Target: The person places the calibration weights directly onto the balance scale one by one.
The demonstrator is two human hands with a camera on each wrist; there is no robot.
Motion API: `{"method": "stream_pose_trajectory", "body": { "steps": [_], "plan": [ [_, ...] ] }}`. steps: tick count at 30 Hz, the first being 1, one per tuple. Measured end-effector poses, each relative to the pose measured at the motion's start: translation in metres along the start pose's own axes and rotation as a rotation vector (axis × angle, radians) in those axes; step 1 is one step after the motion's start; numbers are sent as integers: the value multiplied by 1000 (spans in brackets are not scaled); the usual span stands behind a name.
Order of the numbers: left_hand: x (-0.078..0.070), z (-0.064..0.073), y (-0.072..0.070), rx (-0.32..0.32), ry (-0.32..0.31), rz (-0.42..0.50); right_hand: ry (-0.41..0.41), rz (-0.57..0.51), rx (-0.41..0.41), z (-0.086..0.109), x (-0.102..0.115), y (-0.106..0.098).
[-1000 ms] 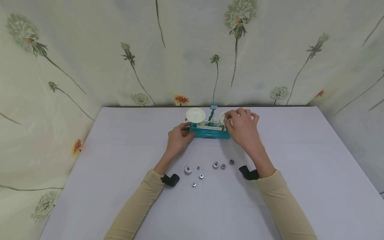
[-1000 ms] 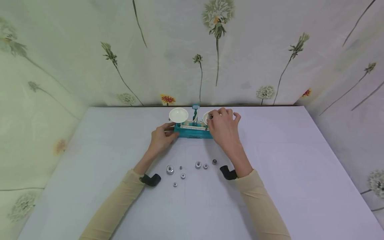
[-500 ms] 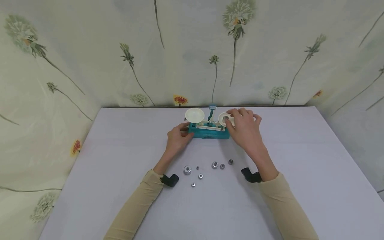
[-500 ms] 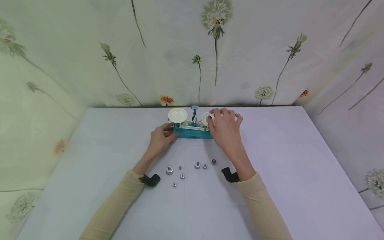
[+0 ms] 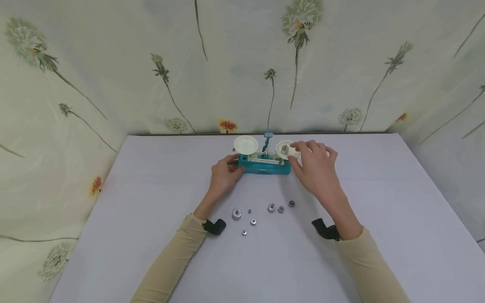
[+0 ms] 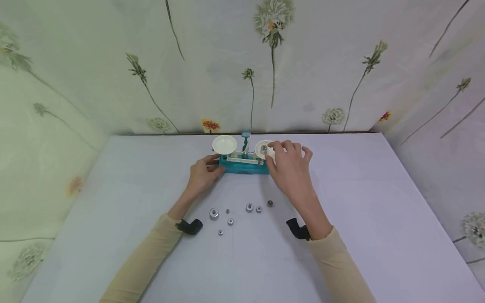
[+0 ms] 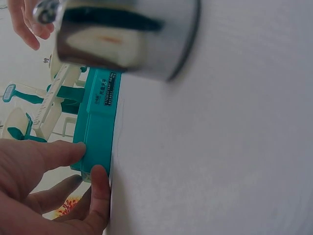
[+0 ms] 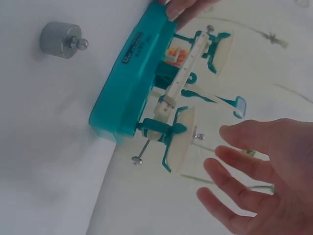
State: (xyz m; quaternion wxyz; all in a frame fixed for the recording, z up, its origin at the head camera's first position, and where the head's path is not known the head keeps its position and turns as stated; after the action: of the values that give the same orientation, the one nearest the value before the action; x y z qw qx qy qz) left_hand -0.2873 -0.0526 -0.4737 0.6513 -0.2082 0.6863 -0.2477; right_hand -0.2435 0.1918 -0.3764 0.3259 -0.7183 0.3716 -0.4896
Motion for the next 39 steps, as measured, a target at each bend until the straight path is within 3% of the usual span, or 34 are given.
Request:
{"method": "stream_pose_trajectory", "body": {
  "steps": [13,23,39],
  "plan": [
    [-1,1,-3,-10,1,7,-59,87,14,31,8,-16],
    [0,3,-2,-1,-11,9,-96,126,54,54,2,-12],
    [0,1,-1,6,-4,7,-55,156,180,70,-3,-7]
  ]
}}
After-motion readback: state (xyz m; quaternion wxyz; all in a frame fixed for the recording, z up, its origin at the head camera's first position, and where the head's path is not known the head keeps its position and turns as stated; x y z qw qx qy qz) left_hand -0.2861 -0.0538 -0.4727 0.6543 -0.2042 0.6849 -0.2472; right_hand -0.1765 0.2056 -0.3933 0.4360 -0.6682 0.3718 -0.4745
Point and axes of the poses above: each hand's wrist, its own z-axis away from the middle knuckle, its own y-axis out of the palm, x = y × z, the point moved 5 cm from there along -z, towards the middle knuckle, and after that the axes turned 8 degrees about -z, right-handed, at the moved point
